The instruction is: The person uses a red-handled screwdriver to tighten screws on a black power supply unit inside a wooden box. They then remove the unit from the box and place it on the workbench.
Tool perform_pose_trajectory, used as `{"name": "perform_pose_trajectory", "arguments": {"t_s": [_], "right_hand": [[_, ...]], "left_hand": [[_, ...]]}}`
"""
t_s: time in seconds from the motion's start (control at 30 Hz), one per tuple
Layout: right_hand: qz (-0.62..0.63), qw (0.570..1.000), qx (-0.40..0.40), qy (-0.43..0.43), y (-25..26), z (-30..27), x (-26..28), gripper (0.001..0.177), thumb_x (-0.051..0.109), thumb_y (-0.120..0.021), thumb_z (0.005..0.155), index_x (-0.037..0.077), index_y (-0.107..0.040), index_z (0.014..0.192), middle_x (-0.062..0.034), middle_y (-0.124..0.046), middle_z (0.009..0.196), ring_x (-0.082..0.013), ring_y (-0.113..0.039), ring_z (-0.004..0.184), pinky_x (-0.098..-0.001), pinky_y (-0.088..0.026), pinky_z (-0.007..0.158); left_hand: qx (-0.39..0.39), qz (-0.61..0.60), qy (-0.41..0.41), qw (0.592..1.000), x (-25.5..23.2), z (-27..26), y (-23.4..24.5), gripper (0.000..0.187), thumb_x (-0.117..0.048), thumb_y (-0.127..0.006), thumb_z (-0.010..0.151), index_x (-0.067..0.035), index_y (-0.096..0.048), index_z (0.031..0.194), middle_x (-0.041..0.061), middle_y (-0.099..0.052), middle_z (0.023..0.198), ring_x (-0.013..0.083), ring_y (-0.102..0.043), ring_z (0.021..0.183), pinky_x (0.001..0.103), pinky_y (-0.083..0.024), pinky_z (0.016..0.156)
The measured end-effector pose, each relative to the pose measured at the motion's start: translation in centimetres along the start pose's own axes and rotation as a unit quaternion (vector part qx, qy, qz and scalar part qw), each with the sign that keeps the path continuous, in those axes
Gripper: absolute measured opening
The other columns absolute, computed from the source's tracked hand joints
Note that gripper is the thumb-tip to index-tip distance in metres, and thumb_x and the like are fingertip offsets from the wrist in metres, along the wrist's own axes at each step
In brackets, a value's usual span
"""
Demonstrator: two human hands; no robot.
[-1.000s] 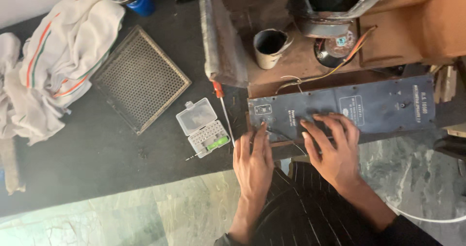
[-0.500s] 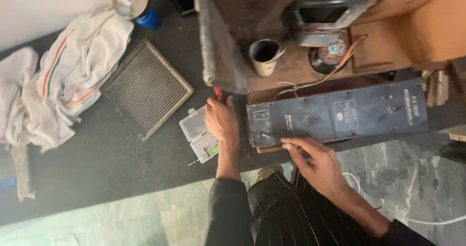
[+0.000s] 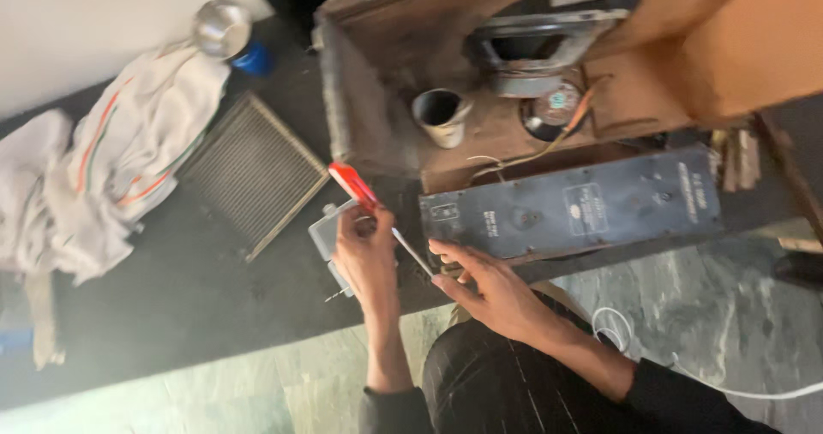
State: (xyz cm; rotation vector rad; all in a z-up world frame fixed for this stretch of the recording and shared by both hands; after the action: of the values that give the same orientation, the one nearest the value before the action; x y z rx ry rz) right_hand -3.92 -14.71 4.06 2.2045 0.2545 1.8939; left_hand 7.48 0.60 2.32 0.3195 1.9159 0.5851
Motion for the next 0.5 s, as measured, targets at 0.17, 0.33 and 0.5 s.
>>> {"name": "perform_pose_trajectory", "arguments": {"t_s": [0.17,0.33,0.5], "right_hand": [[-0.063,0.993,0.089,-0.047,-2.8,1.9,0.9,0.040,0.027,-0.063,0.098,0.006,-0.061,0.132,-0.0123,-0.075,0.111,-0.0222,-0.075,0.085,-0.0361,-0.060,0.075],[-0.052,0.984,0.154,-0.076,-0.4,1.2,-0.1,0.035,0.031,-0.057,0.101,0.010,-0.073,0.124,-0.0051,-0.083,0.097,-0.0163,-0.079,0.088,-0.0334,-0.062,0.080],[-0.033,0.995,0.070,-0.060,7.1,0.1,-1.5,0.038,0.029,-0.064,0.095,0.008,-0.072,0.126,-0.0084,-0.082,0.108,-0.0180,-0.076,0.097,-0.0348,-0.060,0.085]], "left_hand": [[-0.036,-0.059,-0.082,0.994,-2.3,-4.1,3.1,0.026,-0.019,-0.072,0.088,-0.002,-0.071,0.108,0.008,-0.077,0.081,0.0117,-0.071,0.069,0.028,-0.056,0.065],[0.142,-0.201,-0.135,0.960,-4.7,-6.8,3.9,0.025,-0.010,-0.069,0.097,0.001,-0.064,0.118,0.012,-0.074,0.100,0.0129,-0.070,0.083,0.027,-0.057,0.067],[0.285,-0.242,-0.223,0.900,-9.8,-9.6,1.7,0.037,-0.008,-0.067,0.100,0.000,-0.055,0.135,0.012,-0.075,0.120,0.0157,-0.072,0.097,0.028,-0.062,0.080]]}}
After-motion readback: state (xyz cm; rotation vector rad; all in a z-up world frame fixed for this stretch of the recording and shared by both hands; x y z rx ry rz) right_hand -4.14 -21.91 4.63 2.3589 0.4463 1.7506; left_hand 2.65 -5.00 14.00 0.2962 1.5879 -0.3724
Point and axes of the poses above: each hand's wrist, its own z-axis towards the middle knuckle, its own y-axis out of the back of the hand, x = y × z, the point moved 5 cm from there along z, towards the middle knuckle
